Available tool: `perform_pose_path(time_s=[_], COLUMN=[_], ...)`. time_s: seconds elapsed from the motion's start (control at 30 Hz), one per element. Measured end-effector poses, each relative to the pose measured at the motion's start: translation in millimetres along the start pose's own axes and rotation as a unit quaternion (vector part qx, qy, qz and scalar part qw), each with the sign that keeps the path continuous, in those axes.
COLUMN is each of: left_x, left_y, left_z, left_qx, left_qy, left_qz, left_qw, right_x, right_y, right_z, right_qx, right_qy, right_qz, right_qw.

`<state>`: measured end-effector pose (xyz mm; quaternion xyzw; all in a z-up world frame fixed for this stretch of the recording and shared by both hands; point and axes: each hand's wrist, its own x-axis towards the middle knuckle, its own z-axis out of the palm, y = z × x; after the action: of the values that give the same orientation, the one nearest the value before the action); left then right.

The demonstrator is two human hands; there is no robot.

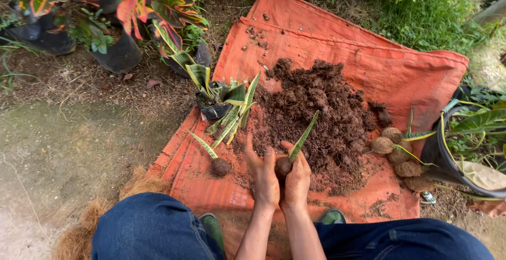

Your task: The person sits on a tarp and forms small balls of soil. They then take snake plant cuttings and wrap the base of each cutting with the soil ball, pressing it firmly to secure it. The person handles the cuttings one at a time and places the finished units aside.

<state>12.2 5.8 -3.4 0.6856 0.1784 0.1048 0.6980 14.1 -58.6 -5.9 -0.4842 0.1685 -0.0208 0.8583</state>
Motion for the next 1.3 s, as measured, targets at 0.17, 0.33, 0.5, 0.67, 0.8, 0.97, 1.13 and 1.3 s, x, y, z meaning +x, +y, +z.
perform_pose_path(time_s=[0.17,0.33,0.5,0.67,0.8,0.97,1.13,1.3], left_x=[-2,-8,-11,-13,-12,-13,-14,-8], left_y=[-2,-3,-4,-1,1,4,5,2], left_z=[0,1,1,1,2,1,6,-2], left_qx=[-0.223,-0.215,-0.256,-0.273,-0.221,-0.140,-0.162,-0.190], left_qy=[-0.004,-0.007,-0.058,-0.047,-0.029,-0.026,-0.016,0.006], left_qz=[-0.088,-0.055,-0.021,-0.082,-0.066,0.009,-0.014,-0.087], left_qw=[0.971,0.975,0.965,0.957,0.973,0.990,0.986,0.978], right_x=[-5,-4,-7,-7,-8,-9,-11,-15], right_y=[-4,-6,-13,-18,-10,-4,-11,-17], right_z=[3,6,9,13,11,4,5,8], right_qx=[-0.002,-0.009,0.015,0.005,-0.151,-0.054,-0.059,0.073], right_qy=[0.027,0.012,-0.046,0.009,0.019,-0.009,0.003,-0.181], right_qz=[0.011,-0.012,-0.015,0.115,0.045,0.025,0.051,0.028], right_qw=[1.000,1.000,0.999,0.993,0.987,0.998,0.997,0.980])
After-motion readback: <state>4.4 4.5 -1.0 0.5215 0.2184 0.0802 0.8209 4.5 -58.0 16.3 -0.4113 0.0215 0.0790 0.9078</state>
